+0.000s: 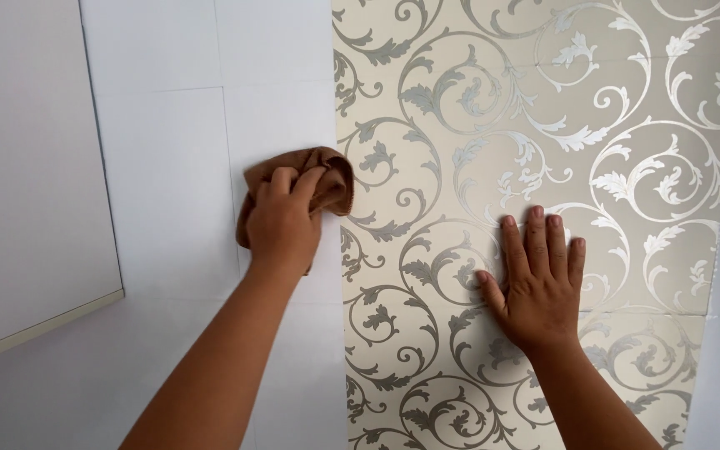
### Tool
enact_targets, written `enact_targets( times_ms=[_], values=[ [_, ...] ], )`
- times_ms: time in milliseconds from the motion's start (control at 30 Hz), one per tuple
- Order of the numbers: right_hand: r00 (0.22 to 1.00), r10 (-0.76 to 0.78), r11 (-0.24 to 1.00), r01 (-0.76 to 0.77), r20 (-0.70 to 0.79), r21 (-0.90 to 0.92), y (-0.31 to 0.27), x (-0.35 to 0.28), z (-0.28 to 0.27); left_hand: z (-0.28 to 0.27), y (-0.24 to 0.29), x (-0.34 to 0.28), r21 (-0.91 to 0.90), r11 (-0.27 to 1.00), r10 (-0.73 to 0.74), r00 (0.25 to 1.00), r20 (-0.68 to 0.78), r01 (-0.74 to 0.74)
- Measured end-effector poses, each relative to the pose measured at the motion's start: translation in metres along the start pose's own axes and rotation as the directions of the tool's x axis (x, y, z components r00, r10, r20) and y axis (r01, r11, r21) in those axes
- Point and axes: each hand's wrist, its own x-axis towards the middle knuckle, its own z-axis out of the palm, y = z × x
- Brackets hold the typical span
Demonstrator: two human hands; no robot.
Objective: Smoothing and cleaning a piece of patterned wallpaper on a wall using a cloth and a spray bottle to remove bubbles and ensure adhesion.
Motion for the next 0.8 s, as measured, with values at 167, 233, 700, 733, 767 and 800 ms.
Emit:
enact_targets(
  times_ms=[167, 233, 700, 733, 767, 800],
  values=[
    [1.000, 0.006, 1.000, -0.006, 0.021, 0.005, -0.001, -0.003, -0.001, -0.009, 0.009, -0.023, 0.041, 0.999, 0.011, 0.988, 0.157, -0.018],
    [1.000, 0.009, 1.000, -0.009, 0.016, 0.019, -0.001, 0.000, -0.002, -0.013, 0.002, -0.045, 0.039, 0.996, 0.067, 0.970, 0.233, -0.078],
    [0.997, 0.051, 0.999, -0.052, 0.066, 0.011, 0.001, -0.021, -0.002, 0.000, 0.012, -0.048, -0.026, 0.999, -0.028, 0.973, 0.229, 0.035],
    [0.997, 0.050, 0.999, -0.051, 0.063, 0.015, 0.001, -0.020, -0.001, 0.008, 0.010, -0.067, -0.002, 0.998, 0.056, 0.988, 0.146, -0.056],
    [0.997, 0.050, 0.999, -0.051, 0.064, 0.016, 0.001, -0.021, -0.002, 0.013, 0.005, -0.093, -0.001, 0.998, 0.055, 0.988, 0.147, -0.056],
    [0.997, 0.046, 0.999, -0.047, 0.060, 0.020, 0.000, -0.021, -0.002, 0.017, -0.001, -0.118, -0.005, 0.994, 0.113, 0.984, 0.139, -0.113]
  ],
)
